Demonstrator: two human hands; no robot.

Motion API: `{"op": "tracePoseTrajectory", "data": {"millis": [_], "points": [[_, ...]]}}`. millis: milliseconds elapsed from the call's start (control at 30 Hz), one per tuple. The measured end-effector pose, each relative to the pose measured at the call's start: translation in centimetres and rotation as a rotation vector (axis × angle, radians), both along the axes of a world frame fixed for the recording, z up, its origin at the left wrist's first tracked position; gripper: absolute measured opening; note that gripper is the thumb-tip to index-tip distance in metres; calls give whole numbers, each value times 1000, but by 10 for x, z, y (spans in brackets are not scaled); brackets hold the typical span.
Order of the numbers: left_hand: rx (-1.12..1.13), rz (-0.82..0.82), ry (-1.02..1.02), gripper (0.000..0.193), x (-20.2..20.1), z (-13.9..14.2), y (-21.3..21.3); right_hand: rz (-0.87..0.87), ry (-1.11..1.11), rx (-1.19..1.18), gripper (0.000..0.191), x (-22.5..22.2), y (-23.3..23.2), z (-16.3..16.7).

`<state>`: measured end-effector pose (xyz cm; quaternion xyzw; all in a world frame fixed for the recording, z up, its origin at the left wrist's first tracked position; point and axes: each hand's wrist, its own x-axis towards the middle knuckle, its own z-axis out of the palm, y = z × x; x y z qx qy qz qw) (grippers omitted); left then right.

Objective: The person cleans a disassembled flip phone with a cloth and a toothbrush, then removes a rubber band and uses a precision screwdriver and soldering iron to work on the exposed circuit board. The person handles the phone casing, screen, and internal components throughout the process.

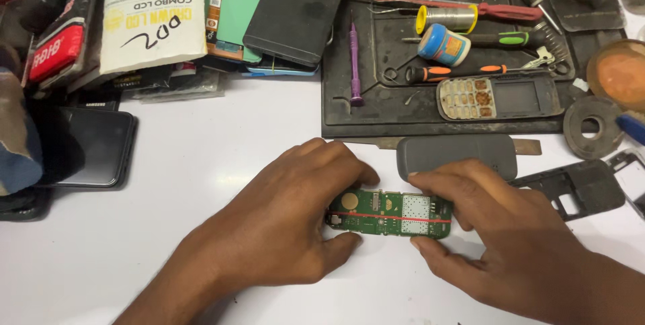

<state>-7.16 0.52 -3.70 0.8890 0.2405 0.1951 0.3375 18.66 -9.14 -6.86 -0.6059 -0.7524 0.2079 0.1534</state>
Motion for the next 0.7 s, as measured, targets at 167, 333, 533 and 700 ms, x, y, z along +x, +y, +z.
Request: {"op": "tracePoseTrajectory", "data": {"millis": [167, 333, 533, 700], "points": [[-17, -8, 16, 31, 1, -1, 0, 50, 29, 61, 60, 0, -1, 2], [-10, -1, 45, 32, 2, 3, -2, 161, 111, 211, 58, -2, 0, 8], [-23, 12, 79, 32, 2, 4, -3, 88, 214, 251, 48, -3, 1, 16], [1, 11, 86, 31, 3, 5, -4, 42, 223, 383, 36, -2, 6, 23]]}}
